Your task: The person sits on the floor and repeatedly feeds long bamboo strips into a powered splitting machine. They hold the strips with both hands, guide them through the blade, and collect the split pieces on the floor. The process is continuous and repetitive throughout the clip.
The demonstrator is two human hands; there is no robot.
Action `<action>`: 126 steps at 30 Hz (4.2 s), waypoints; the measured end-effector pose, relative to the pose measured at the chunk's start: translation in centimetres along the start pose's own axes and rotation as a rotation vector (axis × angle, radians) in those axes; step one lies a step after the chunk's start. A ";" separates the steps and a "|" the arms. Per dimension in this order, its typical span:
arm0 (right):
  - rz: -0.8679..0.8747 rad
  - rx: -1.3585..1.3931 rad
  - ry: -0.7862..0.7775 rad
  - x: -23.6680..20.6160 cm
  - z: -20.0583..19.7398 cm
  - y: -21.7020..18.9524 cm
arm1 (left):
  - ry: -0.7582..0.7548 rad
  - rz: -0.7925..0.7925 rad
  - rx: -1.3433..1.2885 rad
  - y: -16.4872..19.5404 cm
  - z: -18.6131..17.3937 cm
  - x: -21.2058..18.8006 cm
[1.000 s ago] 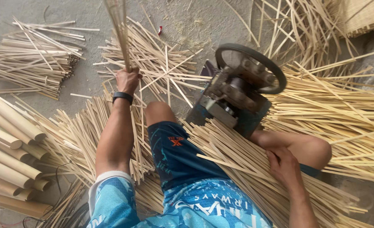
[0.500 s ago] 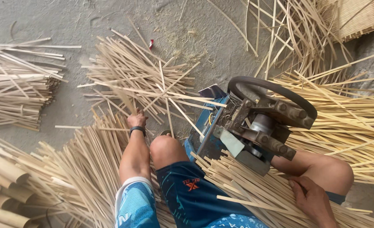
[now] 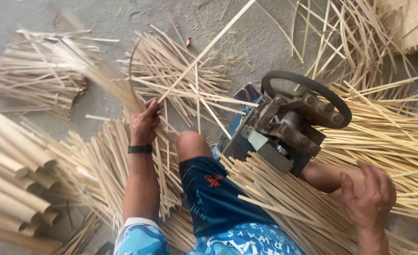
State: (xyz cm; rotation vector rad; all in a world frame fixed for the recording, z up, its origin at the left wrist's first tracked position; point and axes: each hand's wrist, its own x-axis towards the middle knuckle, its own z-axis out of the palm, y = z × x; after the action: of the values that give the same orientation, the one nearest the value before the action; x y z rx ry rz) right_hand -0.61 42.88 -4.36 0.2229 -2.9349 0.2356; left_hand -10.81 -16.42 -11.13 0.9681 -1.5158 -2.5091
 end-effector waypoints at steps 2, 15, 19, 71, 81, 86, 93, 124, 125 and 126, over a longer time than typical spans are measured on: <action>-0.107 0.044 0.128 2.9 -3.1 -2.2 | -0.117 0.005 -0.010 2.0 2.5 -3.6; -0.393 0.227 0.119 7.7 -17.5 -5.5 | -0.720 -0.009 0.469 3.3 20.0 -24.1; -0.059 0.483 -0.060 3.0 -15.8 2.1 | -0.689 0.051 0.501 2.4 21.4 -24.4; 0.318 0.544 -0.579 -7.4 -3.0 2.5 | -0.100 0.272 0.081 -2.0 16.9 -8.9; 0.205 0.642 -0.254 -8.5 -2.6 4.8 | -0.133 0.207 -0.032 -4.9 15.1 -10.3; 0.076 0.632 -0.160 -8.6 -3.1 5.9 | -0.159 0.235 -0.039 -5.3 15.8 -10.1; 0.128 0.455 -0.040 -6.6 -6.7 6.8 | -0.119 0.095 -0.056 -5.3 17.0 -11.0; 0.060 0.486 -0.141 -0.8 -2.9 1.0 | -0.080 0.164 -0.033 -7.1 18.9 -11.3; 0.054 0.496 -0.149 -0.3 -2.4 0.3 | -0.101 0.150 -0.058 -7.1 19.0 -11.2; 0.055 0.478 -0.152 -0.1 -2.2 0.1 | -0.122 0.136 -0.083 -7.1 19.1 -11.2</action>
State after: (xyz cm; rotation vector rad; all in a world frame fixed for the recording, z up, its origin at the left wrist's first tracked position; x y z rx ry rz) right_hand -0.18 43.34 -2.22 0.2333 -2.9855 0.9682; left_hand -10.21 6.14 -5.36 0.6881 -1.4418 -2.5518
